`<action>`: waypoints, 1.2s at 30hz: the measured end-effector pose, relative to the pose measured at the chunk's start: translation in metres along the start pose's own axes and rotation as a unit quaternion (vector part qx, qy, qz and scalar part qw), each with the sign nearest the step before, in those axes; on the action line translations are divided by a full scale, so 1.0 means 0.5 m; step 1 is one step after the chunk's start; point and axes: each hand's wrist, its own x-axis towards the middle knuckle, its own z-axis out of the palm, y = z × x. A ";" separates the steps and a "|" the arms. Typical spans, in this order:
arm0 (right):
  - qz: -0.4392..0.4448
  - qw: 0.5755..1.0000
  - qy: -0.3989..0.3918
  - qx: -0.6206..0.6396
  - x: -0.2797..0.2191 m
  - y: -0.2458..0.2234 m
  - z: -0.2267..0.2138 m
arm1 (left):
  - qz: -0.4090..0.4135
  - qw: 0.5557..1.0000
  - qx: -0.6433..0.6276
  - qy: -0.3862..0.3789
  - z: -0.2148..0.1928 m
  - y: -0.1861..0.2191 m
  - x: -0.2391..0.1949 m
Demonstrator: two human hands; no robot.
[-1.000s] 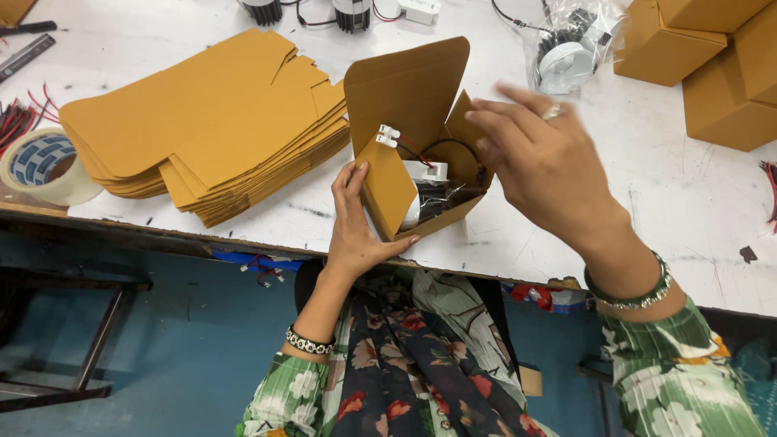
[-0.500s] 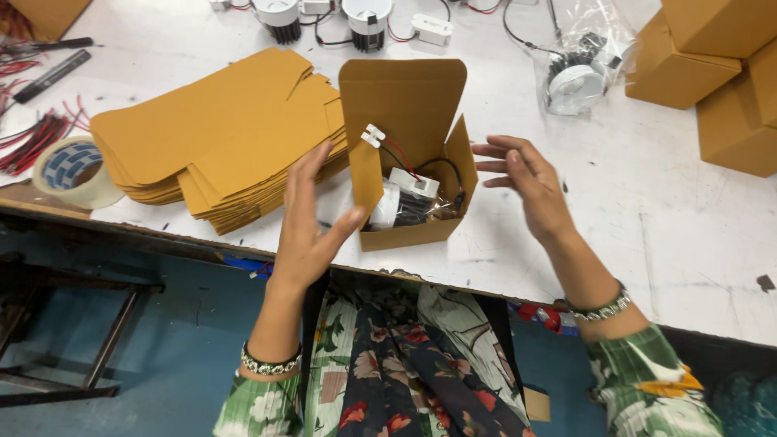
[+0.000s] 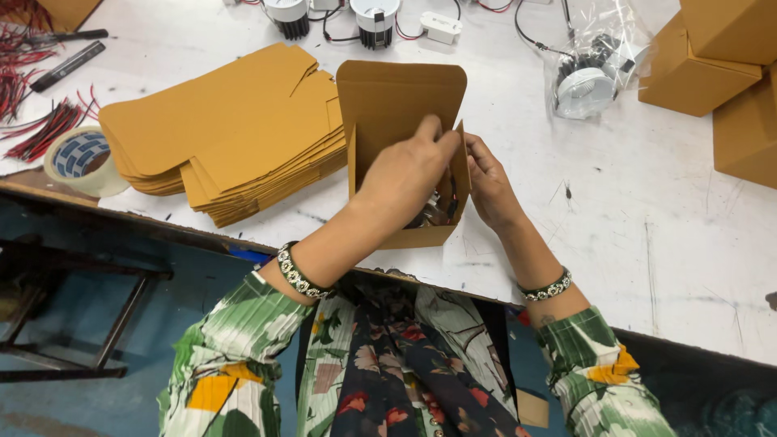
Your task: The person assembles flat cardboard boxes and packs LED light fixtures into them. They place a plastic bag inside the box, insert the light fixture, fold the flaps, and close the box. The process is repeated for multiple units.
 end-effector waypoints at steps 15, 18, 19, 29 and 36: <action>-0.028 0.999 -0.003 -0.022 -0.012 -0.014 0.004 | 0.002 0.993 0.080 -0.083 0.032 -0.029 -0.071; -0.030 0.999 0.002 -0.026 -0.011 -0.016 0.007 | 0.014 1.000 0.011 -0.003 0.023 -0.018 -0.067; -0.033 0.999 0.001 -0.026 -0.012 -0.017 0.005 | 0.022 0.999 -0.029 0.025 0.022 -0.011 -0.067; -0.030 0.999 0.002 -0.030 -0.016 -0.010 0.000 | 0.084 0.993 -0.040 -0.077 0.006 -0.008 -0.089; -0.037 0.999 -0.010 -0.033 -0.013 -0.004 -0.002 | 0.077 0.986 0.040 -0.139 0.042 0.009 -0.075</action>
